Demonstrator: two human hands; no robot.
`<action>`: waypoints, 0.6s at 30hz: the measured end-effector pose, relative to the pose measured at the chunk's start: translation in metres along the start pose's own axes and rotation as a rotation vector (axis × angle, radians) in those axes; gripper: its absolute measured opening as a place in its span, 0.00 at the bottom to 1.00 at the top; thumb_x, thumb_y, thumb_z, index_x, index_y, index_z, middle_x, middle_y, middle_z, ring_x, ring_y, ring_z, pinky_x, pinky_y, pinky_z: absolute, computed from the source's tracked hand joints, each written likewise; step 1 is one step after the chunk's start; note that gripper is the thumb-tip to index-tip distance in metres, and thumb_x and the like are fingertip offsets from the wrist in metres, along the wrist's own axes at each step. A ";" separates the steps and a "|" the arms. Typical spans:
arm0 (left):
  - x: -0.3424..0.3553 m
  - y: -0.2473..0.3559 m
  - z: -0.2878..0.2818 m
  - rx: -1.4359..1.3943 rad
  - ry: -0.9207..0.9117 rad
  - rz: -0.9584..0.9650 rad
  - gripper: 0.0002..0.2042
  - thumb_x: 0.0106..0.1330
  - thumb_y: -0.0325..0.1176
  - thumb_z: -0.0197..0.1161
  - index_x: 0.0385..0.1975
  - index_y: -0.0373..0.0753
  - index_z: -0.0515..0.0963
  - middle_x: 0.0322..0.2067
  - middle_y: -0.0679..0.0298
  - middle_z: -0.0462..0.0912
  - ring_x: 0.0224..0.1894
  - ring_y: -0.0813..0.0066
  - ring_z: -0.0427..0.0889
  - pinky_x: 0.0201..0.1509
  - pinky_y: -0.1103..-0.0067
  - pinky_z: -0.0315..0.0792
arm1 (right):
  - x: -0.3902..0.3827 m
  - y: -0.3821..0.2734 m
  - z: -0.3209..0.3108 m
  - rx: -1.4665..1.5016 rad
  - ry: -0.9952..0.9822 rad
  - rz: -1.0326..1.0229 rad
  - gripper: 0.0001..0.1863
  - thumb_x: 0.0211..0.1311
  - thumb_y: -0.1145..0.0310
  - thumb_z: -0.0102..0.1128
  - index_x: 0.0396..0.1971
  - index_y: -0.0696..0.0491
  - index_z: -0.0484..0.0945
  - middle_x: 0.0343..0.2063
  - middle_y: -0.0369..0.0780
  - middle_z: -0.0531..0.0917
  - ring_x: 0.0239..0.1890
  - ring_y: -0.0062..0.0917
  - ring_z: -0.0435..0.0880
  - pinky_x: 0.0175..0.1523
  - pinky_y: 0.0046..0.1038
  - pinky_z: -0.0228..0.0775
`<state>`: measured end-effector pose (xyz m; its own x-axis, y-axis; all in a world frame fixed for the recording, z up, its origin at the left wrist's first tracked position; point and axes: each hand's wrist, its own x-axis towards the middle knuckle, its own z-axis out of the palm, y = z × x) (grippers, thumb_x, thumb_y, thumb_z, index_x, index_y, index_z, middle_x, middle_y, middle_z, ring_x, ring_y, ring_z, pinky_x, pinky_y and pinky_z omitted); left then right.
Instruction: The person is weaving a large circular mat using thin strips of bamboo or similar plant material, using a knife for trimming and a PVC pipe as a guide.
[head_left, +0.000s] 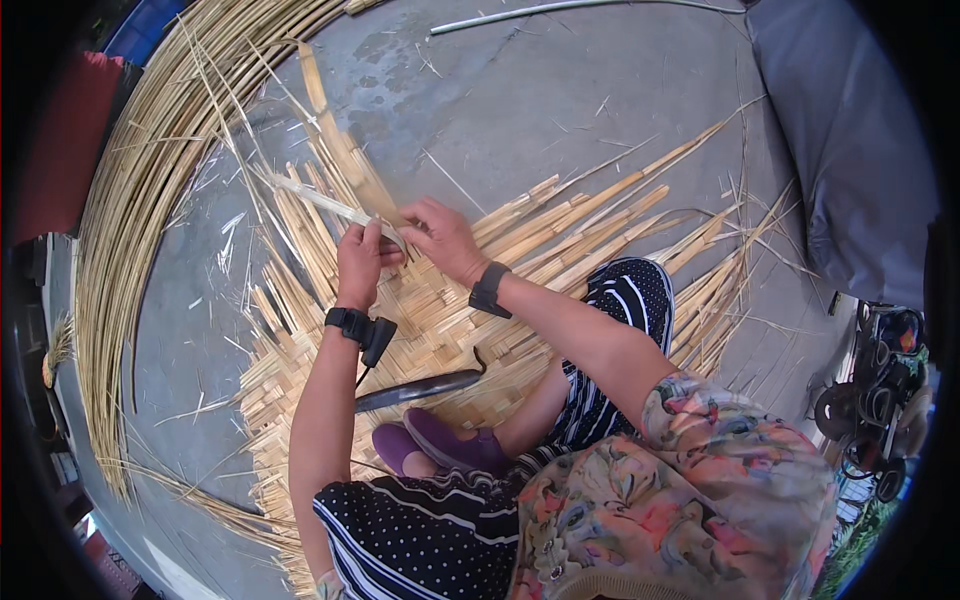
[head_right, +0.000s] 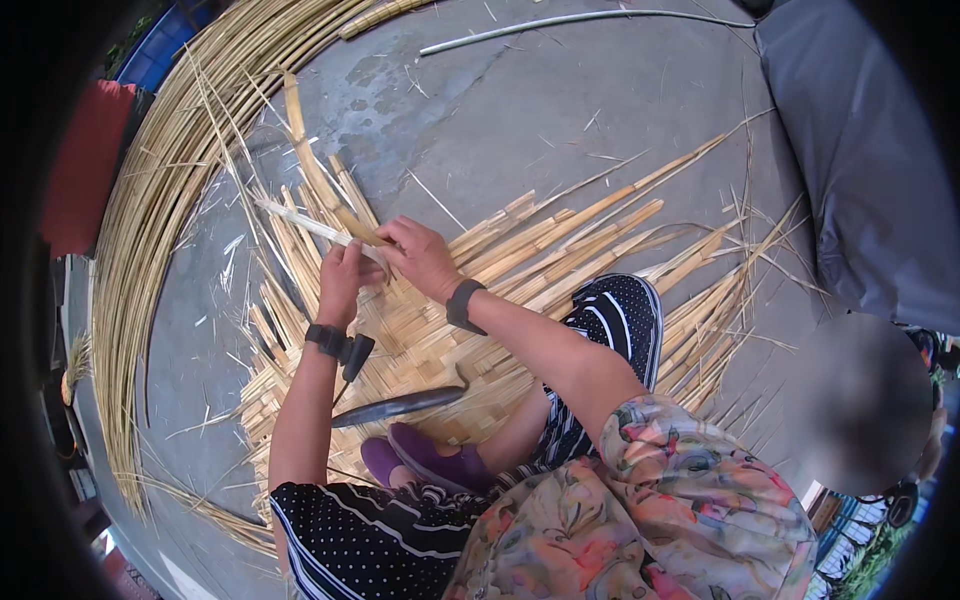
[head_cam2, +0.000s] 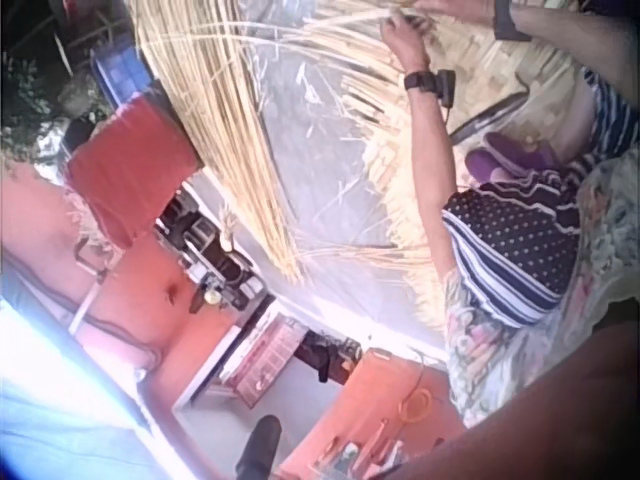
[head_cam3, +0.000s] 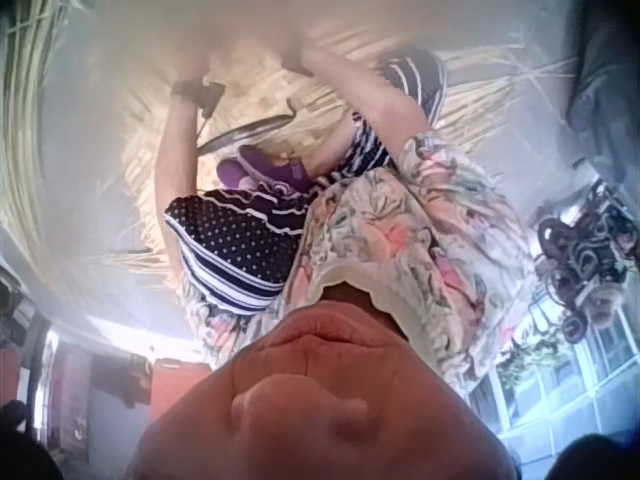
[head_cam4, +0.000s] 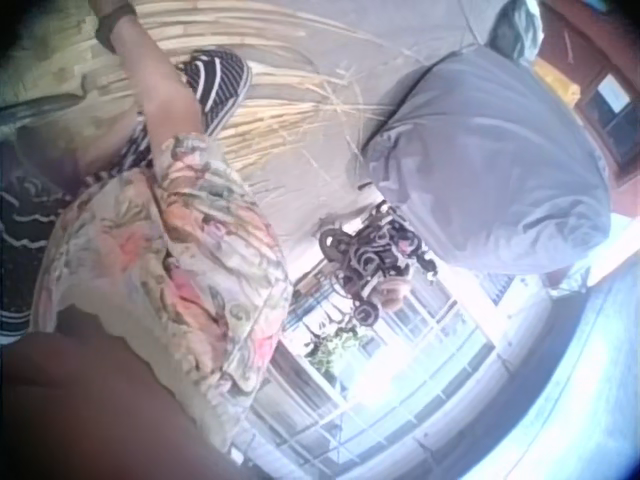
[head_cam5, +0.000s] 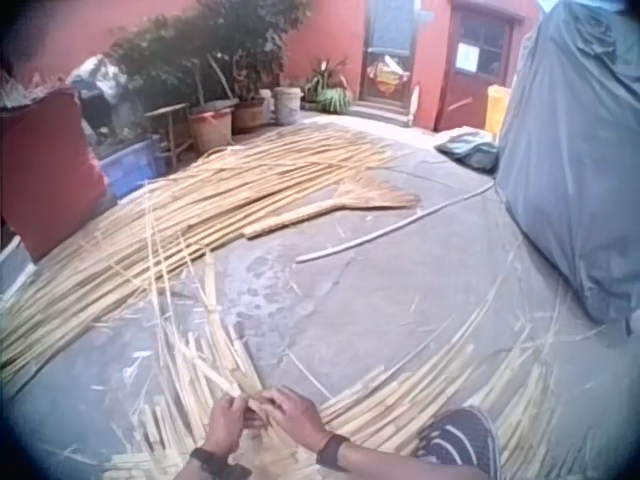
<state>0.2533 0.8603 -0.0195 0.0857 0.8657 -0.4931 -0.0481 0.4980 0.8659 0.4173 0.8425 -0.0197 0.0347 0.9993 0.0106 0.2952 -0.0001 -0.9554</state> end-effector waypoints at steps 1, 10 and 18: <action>0.005 -0.003 0.001 0.068 -0.026 0.047 0.13 0.76 0.37 0.52 0.41 0.32 0.76 0.32 0.59 0.83 0.31 0.71 0.85 0.35 0.77 0.82 | -0.007 -0.004 0.000 -0.114 -0.023 -0.171 0.09 0.59 0.71 0.63 0.40 0.50 0.80 0.37 0.37 0.82 0.40 0.34 0.82 0.43 0.34 0.75; -0.043 -0.045 -0.049 0.055 0.362 0.313 0.10 0.75 0.30 0.53 0.49 0.33 0.77 0.39 0.61 0.84 0.43 0.75 0.82 0.49 0.78 0.77 | -0.003 0.029 -0.033 -0.525 0.028 -0.426 0.11 0.59 0.73 0.55 0.42 0.49 0.80 0.40 0.40 0.81 0.48 0.40 0.79 0.54 0.41 0.68; -0.120 -0.097 -0.116 1.174 0.588 0.418 0.29 0.66 0.38 0.64 0.65 0.37 0.64 0.63 0.45 0.67 0.68 0.46 0.62 0.69 0.56 0.57 | 0.047 0.042 -0.069 -0.612 -0.651 -0.067 0.13 0.65 0.53 0.57 0.35 0.47 0.80 0.32 0.39 0.84 0.38 0.36 0.83 0.42 0.38 0.69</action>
<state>0.1323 0.7136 -0.0540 -0.1708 0.9791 0.1109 0.9196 0.1180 0.3747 0.4967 0.8872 -0.0386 -0.4942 0.8206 -0.2871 0.7413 0.2253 -0.6322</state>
